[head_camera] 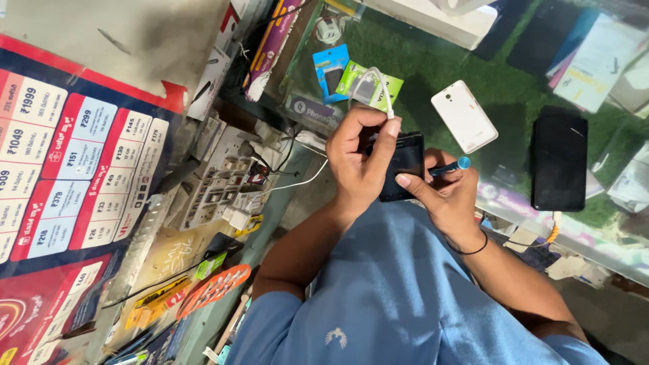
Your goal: The person removes the back cover of a black smartphone, inserts a SIM card, and reconnects the cover. They then connect a charging cable to the phone and use a small screwdriver to press the power button, attempting to power on the device.
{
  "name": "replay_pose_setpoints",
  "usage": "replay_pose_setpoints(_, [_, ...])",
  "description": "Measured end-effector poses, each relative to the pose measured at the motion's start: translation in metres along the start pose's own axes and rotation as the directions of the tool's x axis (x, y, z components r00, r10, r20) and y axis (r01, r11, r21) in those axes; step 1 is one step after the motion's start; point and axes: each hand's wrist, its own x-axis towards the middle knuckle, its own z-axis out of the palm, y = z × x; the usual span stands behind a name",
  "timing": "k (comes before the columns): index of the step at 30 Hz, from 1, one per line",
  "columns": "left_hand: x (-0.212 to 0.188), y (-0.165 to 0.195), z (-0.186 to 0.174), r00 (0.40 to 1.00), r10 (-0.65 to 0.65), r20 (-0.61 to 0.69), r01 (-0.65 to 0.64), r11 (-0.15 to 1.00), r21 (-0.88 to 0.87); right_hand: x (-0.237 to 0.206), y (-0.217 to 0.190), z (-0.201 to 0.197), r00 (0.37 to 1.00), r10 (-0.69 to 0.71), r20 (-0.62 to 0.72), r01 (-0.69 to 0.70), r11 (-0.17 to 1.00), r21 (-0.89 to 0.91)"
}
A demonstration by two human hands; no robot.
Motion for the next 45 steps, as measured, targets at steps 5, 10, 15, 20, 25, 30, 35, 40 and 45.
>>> replay_pose_setpoints(5, [0.0, -0.001, 0.011, 1.0, -0.007, -0.014, 0.007, 1.0, 0.0, 0.002, -0.003, -0.011, 0.999, 0.03, 0.029, -0.029, 0.999, -0.023])
replay_pose_setpoints(10, [-0.002, -0.003, 0.022, 0.997, -0.065, -0.03, 0.064, 0.997, -0.039, 0.004, -0.004, -0.025, 0.998, 0.055, 0.039, -0.055, 0.998, 0.009])
replay_pose_setpoints(15, [-0.005, -0.007, 0.034, 0.992, -0.118, -0.044, 0.115, 0.991, -0.065, 0.006, -0.007, -0.037, 0.995, 0.087, 0.04, -0.087, 0.996, -0.008])
replay_pose_setpoints(20, [-0.006, -0.014, 0.045, 0.983, -0.169, -0.069, 0.163, 0.983, -0.087, 0.007, -0.013, -0.045, 0.992, 0.108, 0.059, -0.112, 0.992, 0.063])
replay_pose_setpoints(25, [-0.008, -0.018, 0.053, 0.982, -0.165, -0.088, 0.151, 0.978, -0.146, 0.007, -0.017, -0.051, 0.982, 0.181, 0.053, -0.183, 0.982, 0.043])
replay_pose_setpoints(30, [-0.011, -0.014, 0.054, 0.981, -0.162, -0.106, 0.142, 0.975, -0.17, 0.004, -0.017, -0.056, 0.984, 0.15, 0.095, -0.155, 0.987, 0.049])
replay_pose_setpoints(35, [-0.013, -0.008, 0.048, 0.974, -0.207, -0.087, 0.196, 0.973, -0.126, 0.001, -0.018, -0.056, 0.984, 0.14, 0.111, -0.142, 0.99, 0.015])
replay_pose_setpoints(40, [-0.01, -0.006, 0.044, 0.966, -0.254, -0.054, 0.246, 0.962, -0.122, -0.002, -0.022, -0.05, 0.99, 0.115, 0.083, -0.112, 0.993, -0.036])
replay_pose_setpoints(45, [-0.007, 0.001, 0.04, 0.975, -0.224, -0.016, 0.223, 0.974, -0.047, -0.007, -0.024, -0.044, 0.995, 0.088, 0.049, -0.084, 0.993, -0.083])
